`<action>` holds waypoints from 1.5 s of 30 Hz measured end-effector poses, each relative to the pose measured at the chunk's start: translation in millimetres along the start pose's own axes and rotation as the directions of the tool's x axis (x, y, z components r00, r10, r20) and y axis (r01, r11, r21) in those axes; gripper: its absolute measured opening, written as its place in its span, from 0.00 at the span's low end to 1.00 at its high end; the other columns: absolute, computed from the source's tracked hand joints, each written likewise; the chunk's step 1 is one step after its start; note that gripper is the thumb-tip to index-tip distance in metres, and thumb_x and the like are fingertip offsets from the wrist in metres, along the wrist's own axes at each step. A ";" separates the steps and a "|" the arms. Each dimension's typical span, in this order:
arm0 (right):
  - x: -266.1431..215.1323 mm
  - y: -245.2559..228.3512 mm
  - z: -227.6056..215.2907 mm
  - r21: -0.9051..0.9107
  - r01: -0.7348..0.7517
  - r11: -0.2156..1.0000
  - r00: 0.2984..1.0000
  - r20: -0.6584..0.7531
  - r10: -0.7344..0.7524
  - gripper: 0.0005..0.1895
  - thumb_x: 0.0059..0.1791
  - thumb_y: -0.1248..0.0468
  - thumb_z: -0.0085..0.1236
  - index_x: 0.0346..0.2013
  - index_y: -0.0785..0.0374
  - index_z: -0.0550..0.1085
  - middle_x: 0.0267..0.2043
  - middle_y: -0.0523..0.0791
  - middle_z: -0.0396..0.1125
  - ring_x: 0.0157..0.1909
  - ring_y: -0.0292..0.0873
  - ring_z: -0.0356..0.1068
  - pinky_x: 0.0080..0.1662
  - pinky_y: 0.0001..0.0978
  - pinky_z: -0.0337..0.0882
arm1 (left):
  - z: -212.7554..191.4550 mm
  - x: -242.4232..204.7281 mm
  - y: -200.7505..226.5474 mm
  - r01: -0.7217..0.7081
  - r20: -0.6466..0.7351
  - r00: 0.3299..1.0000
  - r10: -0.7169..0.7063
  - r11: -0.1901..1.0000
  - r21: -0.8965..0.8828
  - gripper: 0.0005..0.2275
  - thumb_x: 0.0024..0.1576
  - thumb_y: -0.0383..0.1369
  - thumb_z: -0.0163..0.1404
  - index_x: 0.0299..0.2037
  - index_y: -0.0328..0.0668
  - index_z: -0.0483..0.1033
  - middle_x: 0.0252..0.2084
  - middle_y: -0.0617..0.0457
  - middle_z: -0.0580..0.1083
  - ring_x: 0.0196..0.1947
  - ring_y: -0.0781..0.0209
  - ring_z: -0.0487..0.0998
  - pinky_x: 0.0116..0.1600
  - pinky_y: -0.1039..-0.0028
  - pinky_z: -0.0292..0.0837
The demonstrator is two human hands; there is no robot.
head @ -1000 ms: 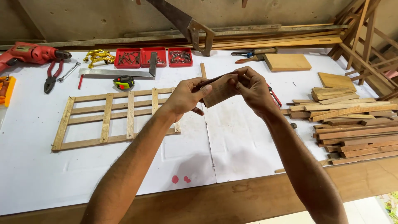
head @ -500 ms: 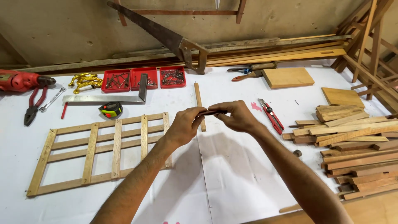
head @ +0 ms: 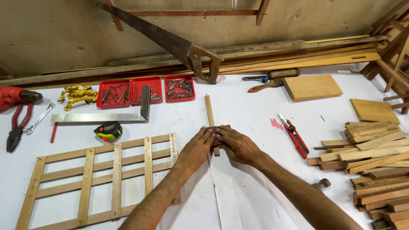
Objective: The person measures a small wooden lattice frame and thin wood strips with a tape measure at a workbench, marks a strip using a sanding block, and sorts through a pile of wood strips to select pieces. They reposition the frame and measure additional strips one at a time.
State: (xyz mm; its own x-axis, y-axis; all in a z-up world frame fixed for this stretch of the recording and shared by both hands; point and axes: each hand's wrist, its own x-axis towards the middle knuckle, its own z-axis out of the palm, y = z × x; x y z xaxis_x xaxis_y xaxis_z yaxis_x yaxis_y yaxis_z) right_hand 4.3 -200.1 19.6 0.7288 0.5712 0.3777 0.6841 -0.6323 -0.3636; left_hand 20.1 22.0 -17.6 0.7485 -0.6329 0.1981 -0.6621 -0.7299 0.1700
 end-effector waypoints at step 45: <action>-26.3 -10.9 3.9 -0.126 -0.019 0.992 0.992 0.120 0.034 0.26 0.50 0.65 0.57 0.64 0.63 0.68 0.67 0.52 0.64 0.73 0.54 0.57 0.65 0.47 0.67 | -1.7 -21.0 30.1 -0.007 0.121 0.992 -0.030 0.957 0.289 0.23 0.61 0.27 0.46 0.68 0.34 0.62 0.71 0.43 0.62 0.73 0.47 0.57 0.73 0.53 0.53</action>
State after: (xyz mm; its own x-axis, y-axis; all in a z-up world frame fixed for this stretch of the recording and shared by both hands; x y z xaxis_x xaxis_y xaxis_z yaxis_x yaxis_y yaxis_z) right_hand -22.2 -206.2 10.3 0.7503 0.6079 0.2598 0.6606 -0.7042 -0.2603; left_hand -15.6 13.8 -15.0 0.7669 -0.6374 0.0744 -0.6280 -0.7693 -0.1177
